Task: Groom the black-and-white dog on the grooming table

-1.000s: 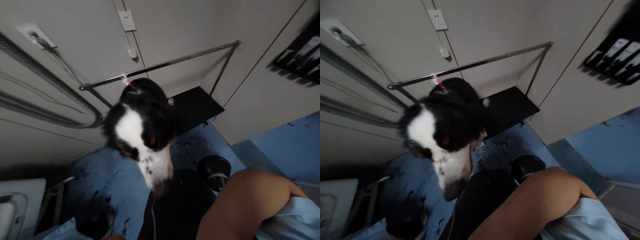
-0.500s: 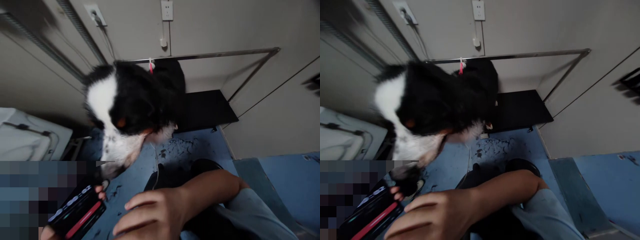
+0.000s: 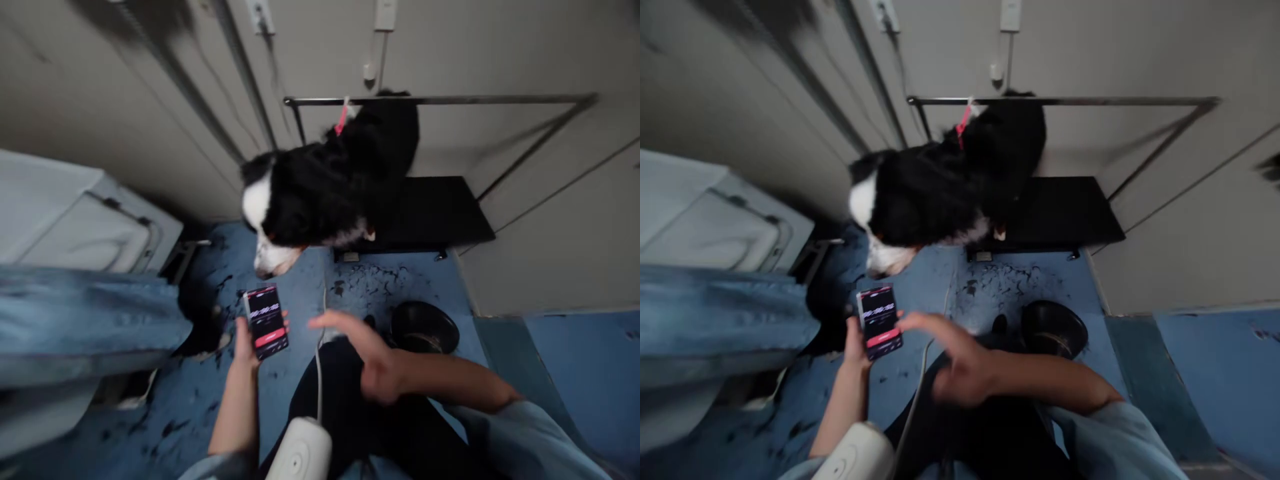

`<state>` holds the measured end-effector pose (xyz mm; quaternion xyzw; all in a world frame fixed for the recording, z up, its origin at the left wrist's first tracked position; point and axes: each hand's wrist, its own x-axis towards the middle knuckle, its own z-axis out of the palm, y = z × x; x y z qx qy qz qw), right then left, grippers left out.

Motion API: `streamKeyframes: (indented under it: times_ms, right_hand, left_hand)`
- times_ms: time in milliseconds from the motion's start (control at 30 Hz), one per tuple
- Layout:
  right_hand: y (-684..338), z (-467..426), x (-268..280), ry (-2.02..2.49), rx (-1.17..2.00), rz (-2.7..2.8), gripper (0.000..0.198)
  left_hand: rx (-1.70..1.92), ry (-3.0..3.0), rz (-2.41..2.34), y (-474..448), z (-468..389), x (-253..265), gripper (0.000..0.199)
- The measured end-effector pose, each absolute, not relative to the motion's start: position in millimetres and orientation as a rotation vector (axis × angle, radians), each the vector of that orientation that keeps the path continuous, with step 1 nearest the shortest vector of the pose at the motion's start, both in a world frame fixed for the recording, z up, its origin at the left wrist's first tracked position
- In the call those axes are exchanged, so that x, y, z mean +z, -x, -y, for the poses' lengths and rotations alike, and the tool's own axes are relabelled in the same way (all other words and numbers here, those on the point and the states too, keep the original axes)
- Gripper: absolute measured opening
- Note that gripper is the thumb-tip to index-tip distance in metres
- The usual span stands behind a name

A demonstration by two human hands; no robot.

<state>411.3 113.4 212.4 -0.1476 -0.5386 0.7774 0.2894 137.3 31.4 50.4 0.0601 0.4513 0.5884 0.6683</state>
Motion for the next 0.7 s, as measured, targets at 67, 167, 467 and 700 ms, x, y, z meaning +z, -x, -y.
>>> streamKeyframes:
  times_ms: [67,167,467,700]
  right_hand:
    - [-410,-98,188,0.797,2.382,0.924,0.067]
    - [-399,-71,163,1.064,2.576,0.396,0.060]
    - [-395,-34,212,0.846,2.423,0.267,0.044]
    - [-412,-37,226,0.745,2.306,0.468,0.050]
  left_hand:
    - [1.373,-0.058,-1.035,-142,-26,41,0.093]
    - [1.437,0.006,-0.976,-143,-20,35,0.085]
    - [1.445,0.084,-1.005,-153,-12,39,0.067]
    - [1.301,0.140,-1.357,-142,11,13,0.051]
